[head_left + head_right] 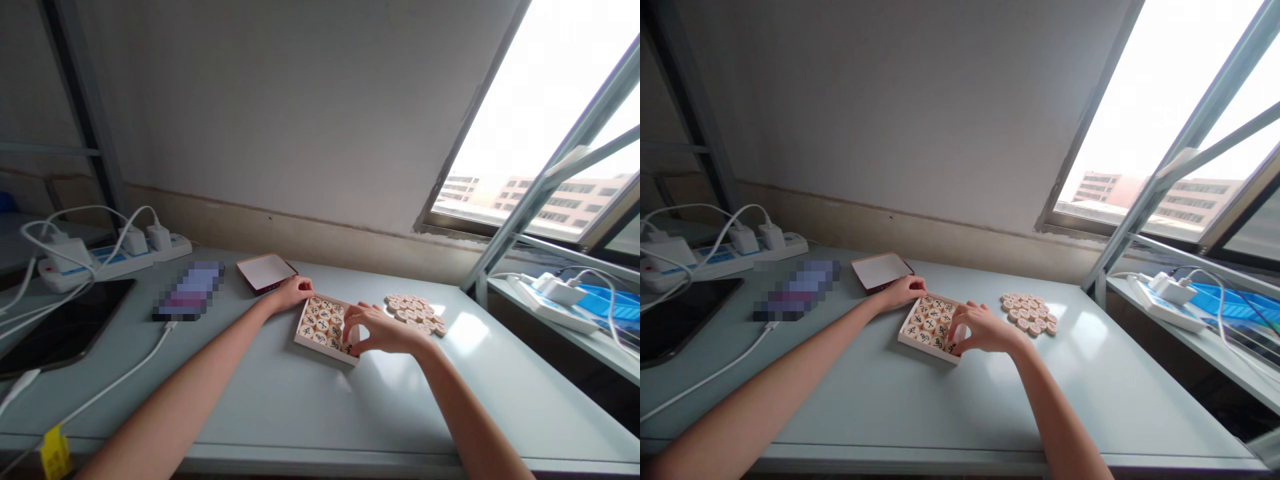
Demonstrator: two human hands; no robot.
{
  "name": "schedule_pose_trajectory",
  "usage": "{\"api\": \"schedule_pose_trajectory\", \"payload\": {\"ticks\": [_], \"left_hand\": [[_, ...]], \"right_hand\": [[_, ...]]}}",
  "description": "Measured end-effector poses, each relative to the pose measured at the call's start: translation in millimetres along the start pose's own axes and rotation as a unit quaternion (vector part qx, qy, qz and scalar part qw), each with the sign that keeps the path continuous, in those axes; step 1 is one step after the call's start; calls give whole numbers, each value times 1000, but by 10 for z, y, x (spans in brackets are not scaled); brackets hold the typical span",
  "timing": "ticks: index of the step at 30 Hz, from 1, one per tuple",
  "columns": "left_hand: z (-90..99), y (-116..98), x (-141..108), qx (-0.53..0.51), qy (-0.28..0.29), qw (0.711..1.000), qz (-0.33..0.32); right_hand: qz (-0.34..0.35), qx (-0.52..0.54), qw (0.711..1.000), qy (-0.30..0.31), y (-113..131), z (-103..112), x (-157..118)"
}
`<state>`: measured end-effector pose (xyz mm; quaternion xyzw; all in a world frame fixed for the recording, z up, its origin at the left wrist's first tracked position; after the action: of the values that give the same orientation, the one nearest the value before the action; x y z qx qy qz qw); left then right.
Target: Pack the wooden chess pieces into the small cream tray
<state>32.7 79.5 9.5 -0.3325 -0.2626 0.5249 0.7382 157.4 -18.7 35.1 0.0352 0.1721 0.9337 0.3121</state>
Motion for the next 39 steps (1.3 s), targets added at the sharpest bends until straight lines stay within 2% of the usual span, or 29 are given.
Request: {"api": "schedule_pose_trajectory", "payload": {"ticks": [5, 7, 10, 13, 16, 22, 25, 28, 32, 33, 35, 37, 39], "left_hand": [[0, -6, 1, 2, 0, 1000, -8], [-1, -14, -4, 4, -1, 1000, -7], [-1, -28, -10, 8, -3, 1000, -2], [-4, -32, -15, 5, 3, 1000, 3], [-7, -27, -20, 10, 13, 1000, 7], [-18, -21, -14, 0, 27, 1000, 5], [-37, 2, 9, -22, 39, 999, 5], [-58, 27, 36, -35, 61, 998, -4], [-76, 24, 38, -33, 98, 994, -20], [-77, 16, 32, -33, 105, 994, -21], [-71, -5, 16, -35, 113, 993, -20], [-67, -21, 2, -36, 114, 993, -19], [-68, -24, -2, -35, 114, 993, -17]], "right_hand": [[14, 84, 996, -17, -56, 83, -33], [-8, 111, 992, -62, -189, 221, -141], [-84, 124, 982, -117, -524, 382, -413], [-159, 63, 982, -81, -858, 366, -666], [-217, -30, 974, -64, -1070, 369, -799], [-217, -71, 971, -64, -1088, 364, -738], [-240, -72, 966, -67, -1138, 369, -780], [-202, -21, 972, -116, -1029, 395, -676], [-46, -28, 982, -181, -474, 394, -179], [-18, -51, 984, -170, -329, 350, -46], [-3, -120, 982, -143, -134, 272, 140], [-13, -164, 980, -114, -67, 218, 209], [-18, -161, 982, -99, -83, 197, 184]]}}
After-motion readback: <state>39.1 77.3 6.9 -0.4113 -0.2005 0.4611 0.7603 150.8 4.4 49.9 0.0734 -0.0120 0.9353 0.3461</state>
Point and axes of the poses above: each hand's wrist, its own x-axis towards the middle knuckle, its own z-axis out of the back of the hand, y = z × x, the point moved 8 cm from there along x, towards the middle knuckle, and after that the axes turned 14 degrees about z, right-handed, at the moved point
